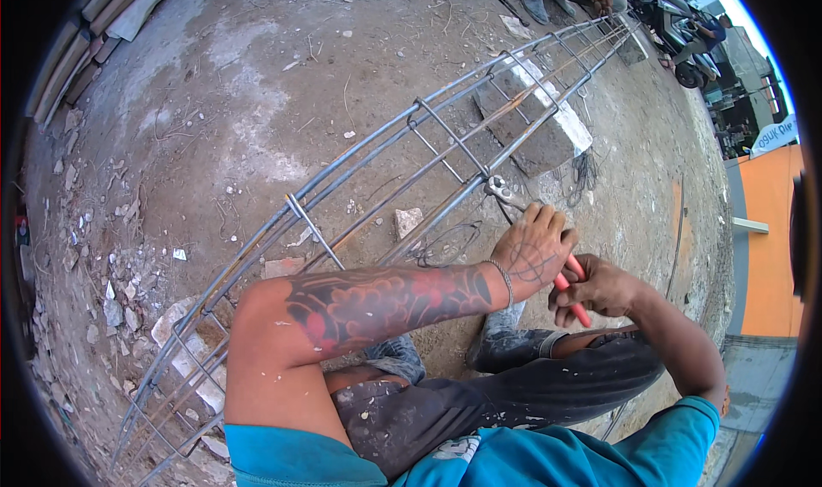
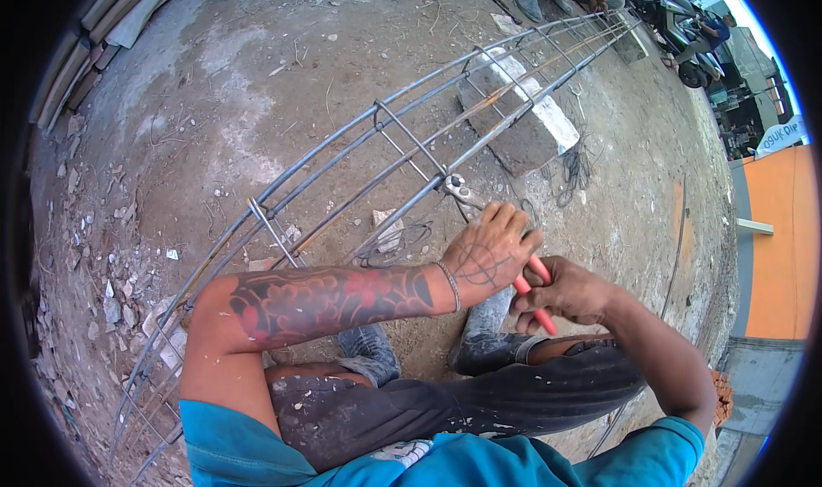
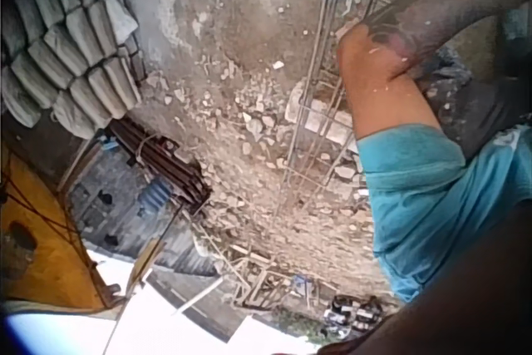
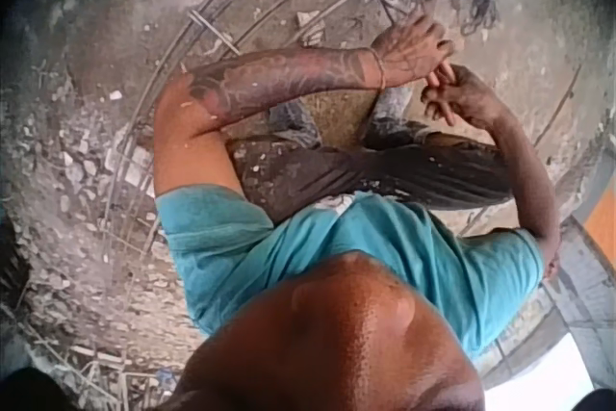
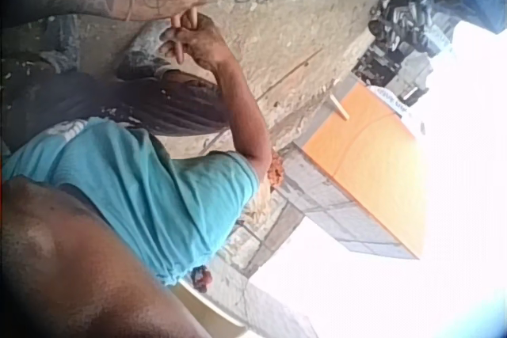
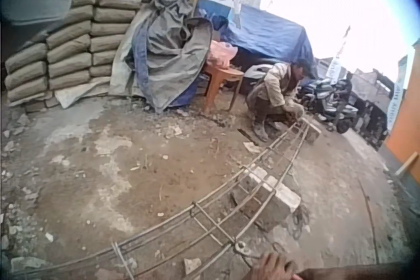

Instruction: The person assembles a steel rebar cage by tying crossbars to main bars with tie wire using pliers.

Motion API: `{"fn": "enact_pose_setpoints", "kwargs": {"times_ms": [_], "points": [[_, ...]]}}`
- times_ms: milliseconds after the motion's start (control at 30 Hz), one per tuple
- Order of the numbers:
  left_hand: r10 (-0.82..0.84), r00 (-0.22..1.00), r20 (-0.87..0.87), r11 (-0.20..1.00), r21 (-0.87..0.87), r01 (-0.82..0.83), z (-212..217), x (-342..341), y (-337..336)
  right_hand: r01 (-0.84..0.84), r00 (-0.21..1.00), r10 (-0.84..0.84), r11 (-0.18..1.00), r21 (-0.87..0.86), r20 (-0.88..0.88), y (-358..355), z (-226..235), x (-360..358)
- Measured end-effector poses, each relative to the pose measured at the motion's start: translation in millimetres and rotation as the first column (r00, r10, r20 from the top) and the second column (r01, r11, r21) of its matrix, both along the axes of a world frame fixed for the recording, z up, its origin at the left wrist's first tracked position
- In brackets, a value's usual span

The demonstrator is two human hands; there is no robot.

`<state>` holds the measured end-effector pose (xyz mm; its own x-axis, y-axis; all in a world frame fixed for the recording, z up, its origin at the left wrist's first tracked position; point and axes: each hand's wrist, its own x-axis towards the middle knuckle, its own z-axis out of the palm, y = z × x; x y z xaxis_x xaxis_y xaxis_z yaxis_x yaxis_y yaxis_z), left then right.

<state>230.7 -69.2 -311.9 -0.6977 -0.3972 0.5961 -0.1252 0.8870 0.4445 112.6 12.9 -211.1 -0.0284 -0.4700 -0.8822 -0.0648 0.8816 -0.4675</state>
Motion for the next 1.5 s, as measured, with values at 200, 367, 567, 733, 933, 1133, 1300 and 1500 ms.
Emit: {"fn": "enact_pose_setpoints", "kwargs": {"times_ms": [200,367,567,733,933,1133,1300,1500], "points": [[-0.151,0.980,0.131,0.987,-0.039,0.157,17.5,-2.8,-12.3,-0.791,-0.016,0.248,0.590,0.164,-0.969,20.7,-20.0,3.2],[-0.153,0.982,-0.110,0.966,-0.225,0.125,20.2,1.3,-9.9,-0.810,-0.016,0.200,0.571,0.130,-0.980,17.0,4.5,-18.5],[-0.073,0.929,-0.362,0.964,0.212,0.158,42.1,20.0,-65.1,-0.426,0.572,0.419,0.886,0.181,-0.705,15.1,62.2,-62.7],[-0.501,0.780,-0.374,0.197,0.829,0.523,11.5,-1.7,-41.8,-0.311,0.811,0.164,0.934,-0.177,-0.562,30.1,57.0,-76.0],[-0.325,0.918,-0.228,-0.087,0.974,0.211,19.6,-4.8,-35.4,-0.757,0.451,0.010,0.533,-0.377,-0.892,33.1,-19.1,-108.8],[-0.251,0.954,0.166,-0.175,0.961,-0.213,-10.6,-26.6,-35.8,-0.410,0.885,0.246,0.814,-0.412,-0.395,40.8,-91.6,-156.5],[-0.158,0.865,0.477,0.191,0.874,-0.447,-29.1,-33.9,-48.9,-0.370,0.924,0.210,0.692,-0.620,-0.318,23.6,-154.3,-211.7],[-0.248,0.953,0.175,-0.315,0.916,-0.250,7.1,-73.9,-75.9,-0.672,0.698,0.120,0.448,-0.589,-0.705,-58.8,-222.6,-209.5]]}}
